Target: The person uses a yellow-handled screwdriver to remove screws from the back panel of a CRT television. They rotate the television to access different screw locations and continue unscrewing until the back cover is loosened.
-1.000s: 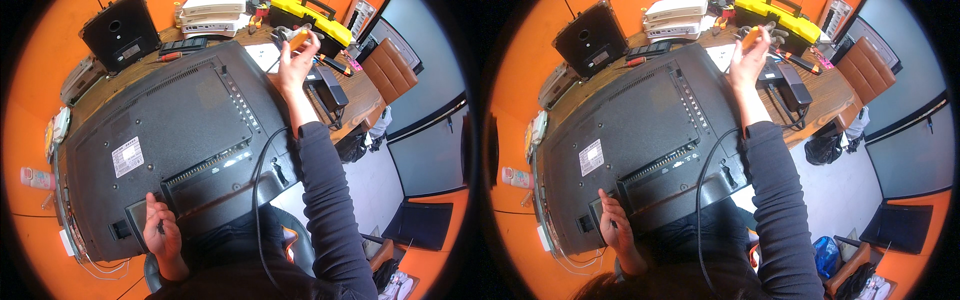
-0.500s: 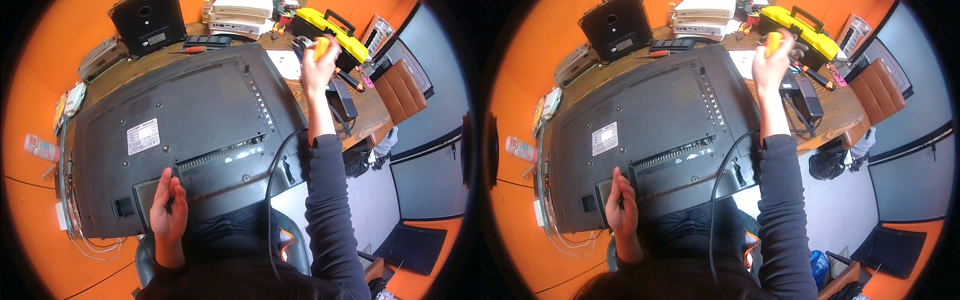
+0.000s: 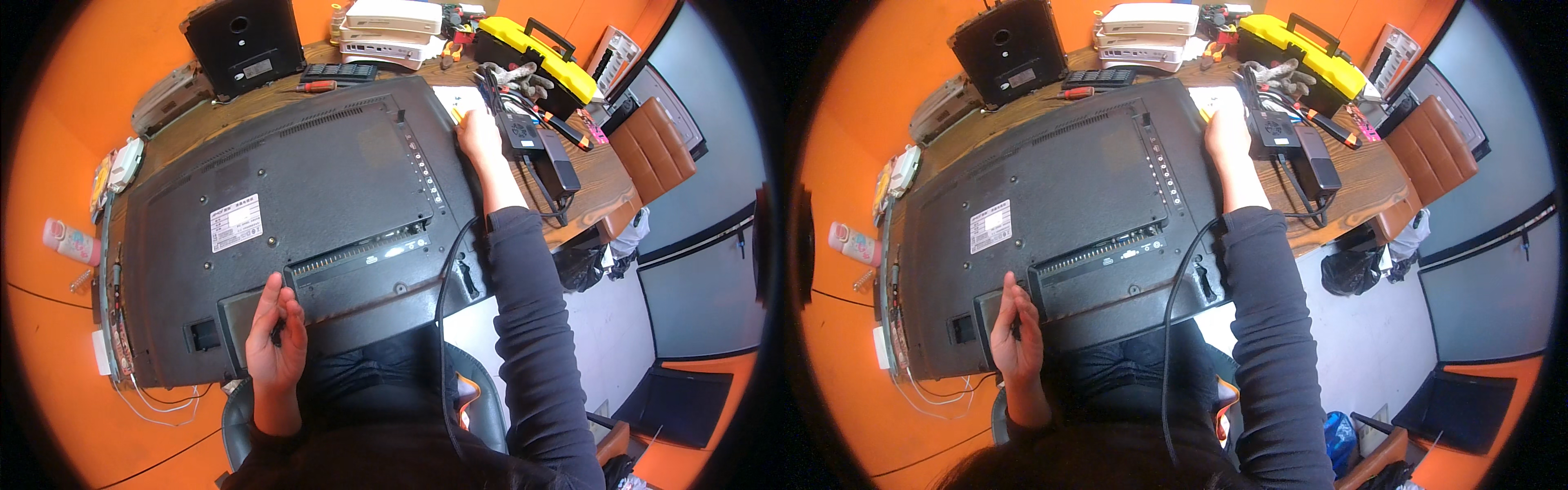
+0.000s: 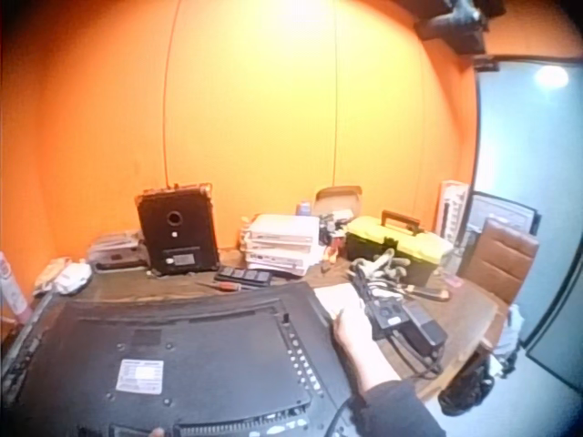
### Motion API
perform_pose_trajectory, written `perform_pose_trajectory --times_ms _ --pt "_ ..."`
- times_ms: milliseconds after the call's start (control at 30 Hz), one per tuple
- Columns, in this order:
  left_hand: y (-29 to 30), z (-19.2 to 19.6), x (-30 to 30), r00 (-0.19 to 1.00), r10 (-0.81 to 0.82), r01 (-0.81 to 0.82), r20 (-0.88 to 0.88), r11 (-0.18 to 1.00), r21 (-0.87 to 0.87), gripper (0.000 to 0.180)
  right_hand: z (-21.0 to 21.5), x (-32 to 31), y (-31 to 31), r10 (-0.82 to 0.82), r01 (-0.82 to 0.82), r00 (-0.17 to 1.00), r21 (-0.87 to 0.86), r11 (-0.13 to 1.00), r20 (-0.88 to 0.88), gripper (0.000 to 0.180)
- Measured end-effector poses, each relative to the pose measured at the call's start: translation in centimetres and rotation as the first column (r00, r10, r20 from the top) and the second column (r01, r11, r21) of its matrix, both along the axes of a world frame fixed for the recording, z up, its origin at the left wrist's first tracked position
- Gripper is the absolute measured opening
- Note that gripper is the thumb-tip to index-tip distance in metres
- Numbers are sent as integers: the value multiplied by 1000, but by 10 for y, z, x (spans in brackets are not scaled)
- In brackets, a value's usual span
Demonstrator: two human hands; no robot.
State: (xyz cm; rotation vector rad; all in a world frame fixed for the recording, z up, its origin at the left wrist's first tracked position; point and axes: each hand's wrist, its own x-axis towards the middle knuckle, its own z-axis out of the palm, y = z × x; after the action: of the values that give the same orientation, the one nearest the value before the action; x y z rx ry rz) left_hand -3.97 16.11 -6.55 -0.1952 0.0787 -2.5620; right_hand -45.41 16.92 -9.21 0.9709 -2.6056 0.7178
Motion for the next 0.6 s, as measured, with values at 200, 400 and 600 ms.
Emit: perform_pose_trajectory --times_ms 200,400,600 --pt "0 -1 0 999 -15 15 -33 1000 0 40 -7 -9 -1 145 -144 986 12 989 -86 9" --pt "0 0 0 998 -28 29 -55 1000 6 41 1 -1 -2 185 -179 956 43 983 -227 16" --pt "-1 -3 1 999 -20 19 -45 1000 -21 41 -1 3 -8 122 -115 969 43 992 -215 15"
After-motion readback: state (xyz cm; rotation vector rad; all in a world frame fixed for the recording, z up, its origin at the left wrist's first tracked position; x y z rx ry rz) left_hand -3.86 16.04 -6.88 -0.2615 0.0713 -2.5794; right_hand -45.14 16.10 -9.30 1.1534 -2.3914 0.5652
